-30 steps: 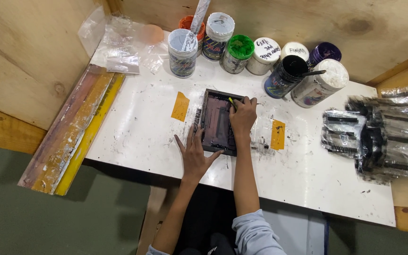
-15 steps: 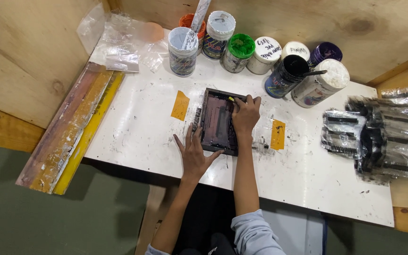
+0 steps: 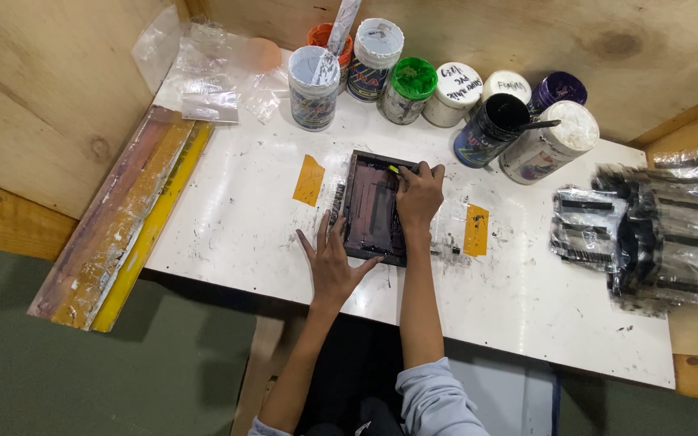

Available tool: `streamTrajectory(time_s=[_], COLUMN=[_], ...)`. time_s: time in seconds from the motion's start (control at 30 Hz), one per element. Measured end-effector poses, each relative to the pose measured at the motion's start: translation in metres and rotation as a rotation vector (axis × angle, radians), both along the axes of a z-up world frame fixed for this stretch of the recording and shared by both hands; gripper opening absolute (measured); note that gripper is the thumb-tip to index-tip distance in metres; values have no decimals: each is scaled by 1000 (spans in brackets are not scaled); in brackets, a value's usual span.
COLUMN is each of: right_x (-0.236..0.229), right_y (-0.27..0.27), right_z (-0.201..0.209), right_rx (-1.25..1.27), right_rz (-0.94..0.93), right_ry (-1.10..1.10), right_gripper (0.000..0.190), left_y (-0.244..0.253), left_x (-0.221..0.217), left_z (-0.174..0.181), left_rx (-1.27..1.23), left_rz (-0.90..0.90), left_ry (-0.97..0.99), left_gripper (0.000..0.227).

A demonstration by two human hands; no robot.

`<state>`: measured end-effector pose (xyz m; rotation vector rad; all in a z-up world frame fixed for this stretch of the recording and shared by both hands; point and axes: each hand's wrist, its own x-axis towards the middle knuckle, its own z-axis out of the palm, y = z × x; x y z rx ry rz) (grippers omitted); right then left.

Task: The person prepares a printing block by applying dark ink with a yellow scraper. They then place a clear plastic sheet over the inked block and press it down to transfer the ink.

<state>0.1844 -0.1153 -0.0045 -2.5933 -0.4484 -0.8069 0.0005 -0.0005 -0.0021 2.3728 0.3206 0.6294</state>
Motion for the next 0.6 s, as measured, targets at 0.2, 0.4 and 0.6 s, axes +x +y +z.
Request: streamTrajectory(time_s=[0.2,0.4,0.6], right_x=[4,1,2], right_y=[4,5,5], right_z=[-8,-2,-2], right_rx=[-19,-7,-28], right_rz=[0,31,-17], right_ry=[22,18,-1], right_gripper=[7,7,8], left_y=[0,1,1], left_x=[1,0,0], left_z=[-6,-3,-2], left_rx=[13,20,5], left_rz=[1,2,2], left_ry=[-15,-39,-37], left_gripper=[97,97,97])
